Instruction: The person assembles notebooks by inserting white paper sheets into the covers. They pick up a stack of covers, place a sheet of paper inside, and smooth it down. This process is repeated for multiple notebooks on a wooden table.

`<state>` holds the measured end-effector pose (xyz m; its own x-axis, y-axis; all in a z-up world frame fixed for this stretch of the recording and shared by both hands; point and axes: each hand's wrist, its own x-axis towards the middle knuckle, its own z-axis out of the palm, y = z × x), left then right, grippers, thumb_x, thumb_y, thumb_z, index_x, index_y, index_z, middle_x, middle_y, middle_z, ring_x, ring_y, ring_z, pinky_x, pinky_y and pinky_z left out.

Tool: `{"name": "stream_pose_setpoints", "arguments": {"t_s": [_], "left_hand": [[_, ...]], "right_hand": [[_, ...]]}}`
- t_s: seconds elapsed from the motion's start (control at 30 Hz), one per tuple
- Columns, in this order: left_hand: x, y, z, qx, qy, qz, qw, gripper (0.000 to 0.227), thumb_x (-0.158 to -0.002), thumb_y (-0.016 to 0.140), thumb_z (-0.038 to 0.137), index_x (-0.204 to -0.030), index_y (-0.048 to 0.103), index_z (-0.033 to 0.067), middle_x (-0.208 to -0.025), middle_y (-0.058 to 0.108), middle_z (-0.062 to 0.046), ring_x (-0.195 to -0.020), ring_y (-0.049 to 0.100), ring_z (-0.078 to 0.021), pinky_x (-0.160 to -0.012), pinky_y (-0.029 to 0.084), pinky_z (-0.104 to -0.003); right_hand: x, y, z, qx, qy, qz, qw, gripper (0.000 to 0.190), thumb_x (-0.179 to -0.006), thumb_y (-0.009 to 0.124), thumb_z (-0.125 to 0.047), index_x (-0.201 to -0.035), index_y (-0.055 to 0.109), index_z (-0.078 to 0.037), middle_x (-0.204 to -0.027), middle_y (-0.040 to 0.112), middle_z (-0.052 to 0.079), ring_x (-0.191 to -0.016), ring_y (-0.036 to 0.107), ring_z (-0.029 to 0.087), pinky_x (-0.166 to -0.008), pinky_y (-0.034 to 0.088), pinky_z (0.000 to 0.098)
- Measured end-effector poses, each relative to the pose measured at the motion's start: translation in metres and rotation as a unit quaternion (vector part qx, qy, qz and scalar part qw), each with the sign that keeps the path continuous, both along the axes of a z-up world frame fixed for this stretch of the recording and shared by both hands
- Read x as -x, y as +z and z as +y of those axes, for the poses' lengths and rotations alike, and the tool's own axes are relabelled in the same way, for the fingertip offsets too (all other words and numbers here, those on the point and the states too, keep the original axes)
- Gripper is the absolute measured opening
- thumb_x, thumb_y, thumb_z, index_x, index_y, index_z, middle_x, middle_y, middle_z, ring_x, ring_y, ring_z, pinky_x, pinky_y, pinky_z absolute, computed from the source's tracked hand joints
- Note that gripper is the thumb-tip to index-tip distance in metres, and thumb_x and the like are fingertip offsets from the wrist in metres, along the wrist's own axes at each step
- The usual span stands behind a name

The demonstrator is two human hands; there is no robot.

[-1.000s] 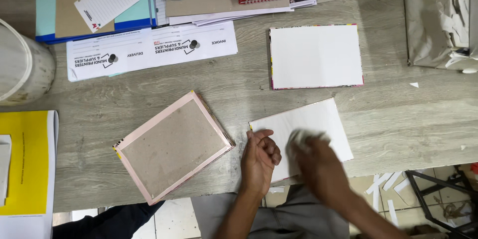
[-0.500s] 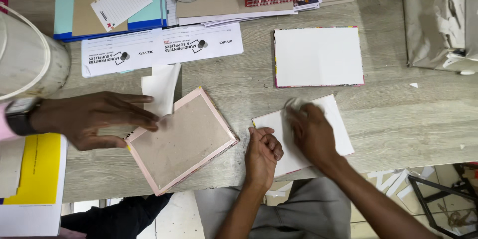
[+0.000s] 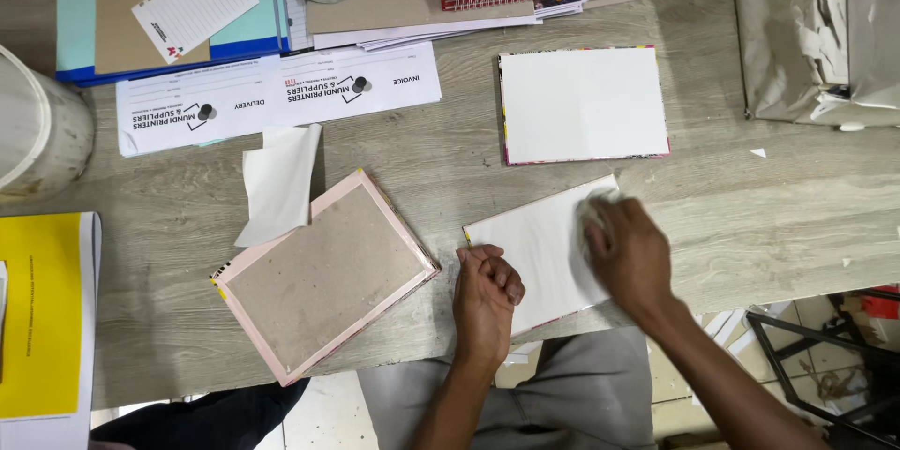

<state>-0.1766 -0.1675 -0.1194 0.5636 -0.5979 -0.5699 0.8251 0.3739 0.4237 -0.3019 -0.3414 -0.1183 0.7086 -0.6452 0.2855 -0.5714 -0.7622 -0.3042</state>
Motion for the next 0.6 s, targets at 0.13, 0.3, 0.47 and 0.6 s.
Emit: {"name": "stream_pose_setpoints", "arguments": {"t_s": [0.13, 0.3, 0.47, 0.6], "left_hand": [[-0.001, -0.002, -0.001, 0.014, 0.011, -0.001, 1.000, 0.054, -0.109, 0.048, 0.058, -0.107, 0.062, 0.0061, -0.076, 0.043, -0.004, -0.061, 0.044, -0.0174, -0.061, 0.037, -0.032], [-0.003, -0.002, 0.001, 0.000, -0.006, 0.002, 1.000, 0.055, -0.108, 0.048, 0.059, -0.107, 0.061, 0.0062, -0.077, 0.042, -0.004, -0.061, 0.043, -0.0166, -0.059, 0.034, -0.031], [0.015, -0.012, 0.012, -0.033, -0.087, -0.381, 0.920, 0.039, -0.111, 0.046, 0.037, -0.081, 0.051, 0.0125, -0.095, 0.054, -0.008, -0.076, 0.049, -0.0147, -0.075, 0.042, -0.032], [0.040, 0.023, 0.010, -0.065, -0.274, -0.690, 0.667, 0.028, -0.105, 0.064, 0.034, -0.089, 0.055, 0.0120, -0.076, 0.062, -0.005, -0.075, 0.063, -0.0318, -0.088, 0.043, -0.047]], "right_hand": [[0.022, 0.004, 0.069, -0.115, 0.152, 0.009, 0.982, 0.028, -0.096, 0.070, -0.015, -0.123, 0.074, -0.018, -0.117, 0.071, 0.008, -0.097, 0.071, 0.030, -0.077, 0.059, 0.0402], [0.009, -0.005, 0.017, -0.246, 0.042, 0.045, 0.967, 0.034, -0.095, 0.073, -0.024, -0.129, 0.076, -0.027, -0.128, 0.075, -0.006, -0.101, 0.079, 0.019, -0.081, 0.061, 0.0327], [-0.022, -0.002, -0.040, -0.056, 0.020, 0.039, 0.997, 0.028, -0.099, 0.072, -0.024, -0.126, 0.078, -0.017, -0.116, 0.071, 0.001, -0.089, 0.073, 0.029, -0.065, 0.057, 0.0482], [-0.027, 0.006, -0.033, -0.069, 0.007, 0.082, 0.994, 0.029, -0.100, 0.067, -0.026, -0.126, 0.075, -0.018, -0.116, 0.069, 0.005, -0.086, 0.071, 0.034, -0.064, 0.056, 0.0523]]}}
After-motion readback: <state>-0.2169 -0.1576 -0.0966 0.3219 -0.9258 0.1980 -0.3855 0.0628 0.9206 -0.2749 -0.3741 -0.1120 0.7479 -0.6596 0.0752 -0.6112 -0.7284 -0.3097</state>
